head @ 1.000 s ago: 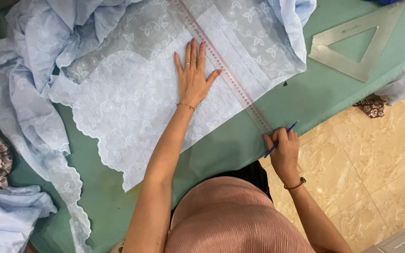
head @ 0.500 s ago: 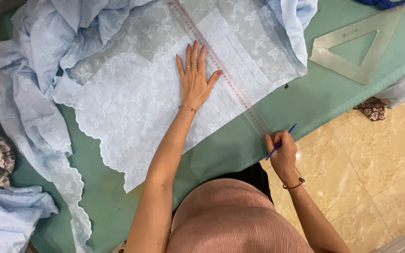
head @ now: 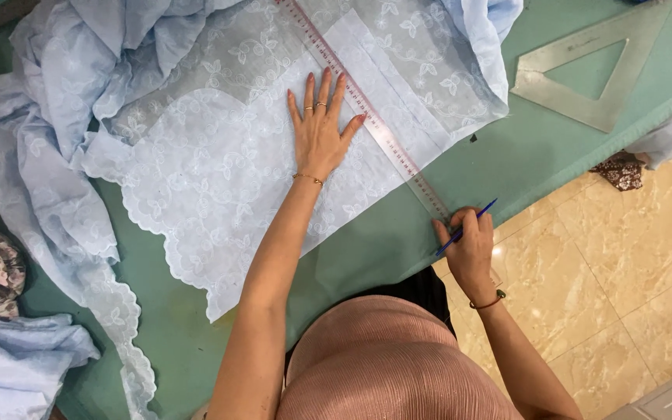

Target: The person lays out a piece of light blue lace fabric on a green work table. Using a long ruler and a blue pen, they measure and mark straight lines and points on the fabric to prepare for cutting.

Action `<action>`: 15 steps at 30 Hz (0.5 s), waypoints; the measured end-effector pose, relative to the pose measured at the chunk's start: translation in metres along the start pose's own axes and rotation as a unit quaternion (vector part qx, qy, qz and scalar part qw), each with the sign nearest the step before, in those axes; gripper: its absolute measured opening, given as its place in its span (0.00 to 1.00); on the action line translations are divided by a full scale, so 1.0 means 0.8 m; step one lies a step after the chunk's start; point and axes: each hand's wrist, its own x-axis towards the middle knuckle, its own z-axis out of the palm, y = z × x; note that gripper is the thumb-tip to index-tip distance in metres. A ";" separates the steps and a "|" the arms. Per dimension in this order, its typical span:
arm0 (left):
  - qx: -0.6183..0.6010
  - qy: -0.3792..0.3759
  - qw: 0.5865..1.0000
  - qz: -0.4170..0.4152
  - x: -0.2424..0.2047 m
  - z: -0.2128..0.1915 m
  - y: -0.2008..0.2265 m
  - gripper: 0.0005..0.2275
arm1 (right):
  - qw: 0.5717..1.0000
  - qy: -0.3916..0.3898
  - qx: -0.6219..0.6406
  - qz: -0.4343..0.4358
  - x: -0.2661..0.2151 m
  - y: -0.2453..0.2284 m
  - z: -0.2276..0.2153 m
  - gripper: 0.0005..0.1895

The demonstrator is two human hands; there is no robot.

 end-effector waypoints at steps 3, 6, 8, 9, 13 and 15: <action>-0.020 0.010 1.000 0.008 0.002 0.002 -0.001 0.37 | 1.000 -0.001 0.008 0.007 0.001 0.002 0.002 0.18; -0.030 0.012 0.999 0.005 0.000 0.003 -0.001 0.35 | 1.000 -0.001 0.004 0.012 0.002 0.001 0.002 0.19; -0.034 0.005 0.999 -0.002 0.001 0.001 0.000 0.35 | 1.000 0.007 0.003 0.006 0.003 0.000 0.002 0.18; -0.034 0.004 0.999 -0.001 0.002 0.001 0.001 0.35 | 1.000 0.007 0.003 0.007 0.003 0.000 0.001 0.18; -0.037 0.017 0.999 0.004 0.001 0.001 -0.001 0.35 | 1.000 0.010 0.010 0.000 0.004 0.000 0.001 0.17; -0.037 0.020 0.999 0.005 0.001 0.001 0.000 0.36 | 1.000 0.007 0.011 0.001 0.003 0.002 0.001 0.17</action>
